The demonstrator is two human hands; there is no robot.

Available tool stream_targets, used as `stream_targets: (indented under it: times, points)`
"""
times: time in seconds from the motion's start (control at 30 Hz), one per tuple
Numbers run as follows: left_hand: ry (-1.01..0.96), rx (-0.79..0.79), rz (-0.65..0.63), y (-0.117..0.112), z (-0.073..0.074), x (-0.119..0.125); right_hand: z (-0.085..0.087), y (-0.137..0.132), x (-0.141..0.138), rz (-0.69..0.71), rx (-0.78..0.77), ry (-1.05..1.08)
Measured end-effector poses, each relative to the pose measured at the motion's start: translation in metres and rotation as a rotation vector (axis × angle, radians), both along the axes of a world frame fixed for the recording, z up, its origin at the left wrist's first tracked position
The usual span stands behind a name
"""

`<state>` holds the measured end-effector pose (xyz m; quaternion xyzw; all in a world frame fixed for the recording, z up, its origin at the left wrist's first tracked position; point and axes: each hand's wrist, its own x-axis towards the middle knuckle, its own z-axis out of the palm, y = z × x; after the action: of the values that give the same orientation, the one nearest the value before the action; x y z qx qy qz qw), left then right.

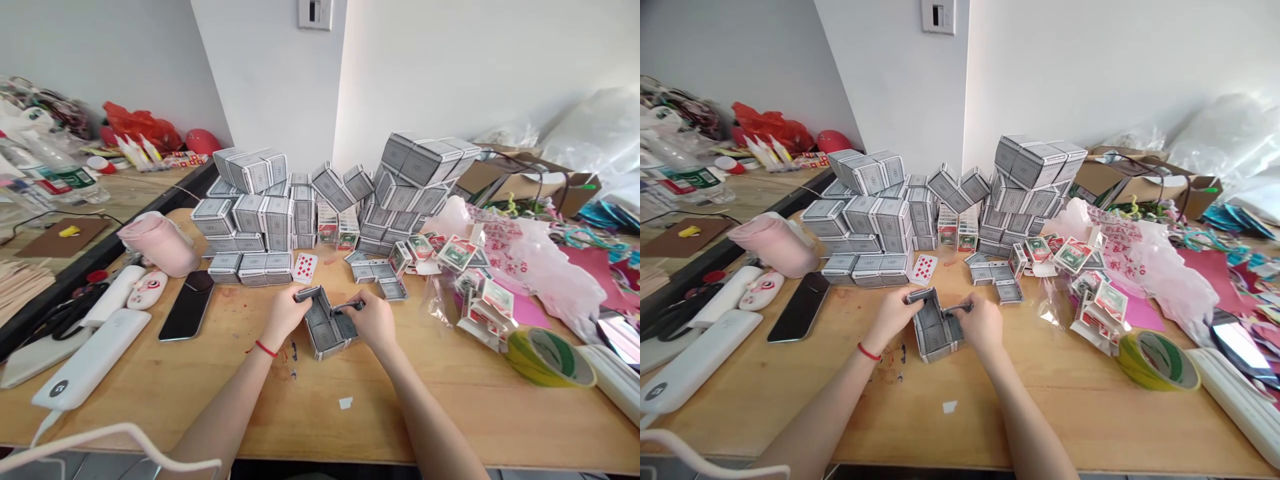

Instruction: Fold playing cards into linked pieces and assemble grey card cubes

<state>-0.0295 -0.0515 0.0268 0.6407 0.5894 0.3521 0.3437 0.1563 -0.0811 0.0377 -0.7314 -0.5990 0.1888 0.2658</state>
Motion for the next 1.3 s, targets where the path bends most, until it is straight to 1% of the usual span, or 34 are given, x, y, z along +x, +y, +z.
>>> stream_targets:
  times: [0.1,0.2,0.27,0.33,0.37,0.4,0.47,0.53,0.6,0.7,0.8,0.9,1.07,1.17,1.3]
  points:
    - [-0.057,0.0,0.036,0.001,-0.002,0.002,0.001,-0.002,-0.002,-0.037,0.001,-0.079]
    - [-0.046,0.022,0.052,0.0,-0.004,0.005,0.001,-0.001,-0.001,-0.033,-0.013,-0.083]
    - [-0.048,0.026,0.056,-0.001,-0.004,0.008,0.001,0.0,0.002,0.067,-0.014,0.002]
    - [-0.061,0.039,0.07,-0.003,-0.005,0.011,0.003,0.001,0.003,0.222,0.002,0.103]
    - [-0.07,0.041,0.08,-0.004,-0.005,0.013,0.005,0.002,0.003,0.287,0.013,0.114]
    - [-0.081,0.037,0.093,-0.005,-0.006,0.015,0.008,0.003,0.002,0.329,0.021,0.084]
    - [-0.101,0.018,0.128,-0.005,-0.008,0.019,0.016,0.004,-0.003,0.354,0.013,-0.088]
    - [-0.123,0.001,0.134,-0.005,-0.01,0.02,0.025,0.006,-0.011,0.39,-0.054,-0.27]
    - [-0.15,-0.011,0.083,-0.004,-0.01,0.02,0.031,0.009,-0.021,0.419,-0.158,-0.38]
    - [-0.19,-0.017,-0.032,-0.002,-0.008,0.017,0.032,0.016,-0.034,0.391,-0.218,-0.48]
    - [-0.223,-0.02,-0.085,-0.002,-0.006,0.016,0.028,0.025,-0.038,0.377,-0.227,-0.492]
    - [-0.252,-0.031,-0.08,-0.001,-0.007,0.017,0.024,0.031,-0.034,0.418,-0.216,-0.476]
    - [-0.325,-0.028,-0.041,0.001,-0.015,0.023,0.025,0.036,-0.031,0.464,-0.218,-0.477]
    - [-0.384,-0.044,-0.039,0.003,-0.02,0.024,0.025,0.035,-0.034,0.458,-0.225,-0.485]
    - [-0.506,-0.093,-0.077,0.006,-0.022,0.023,0.024,0.034,-0.035,0.439,-0.233,-0.476]
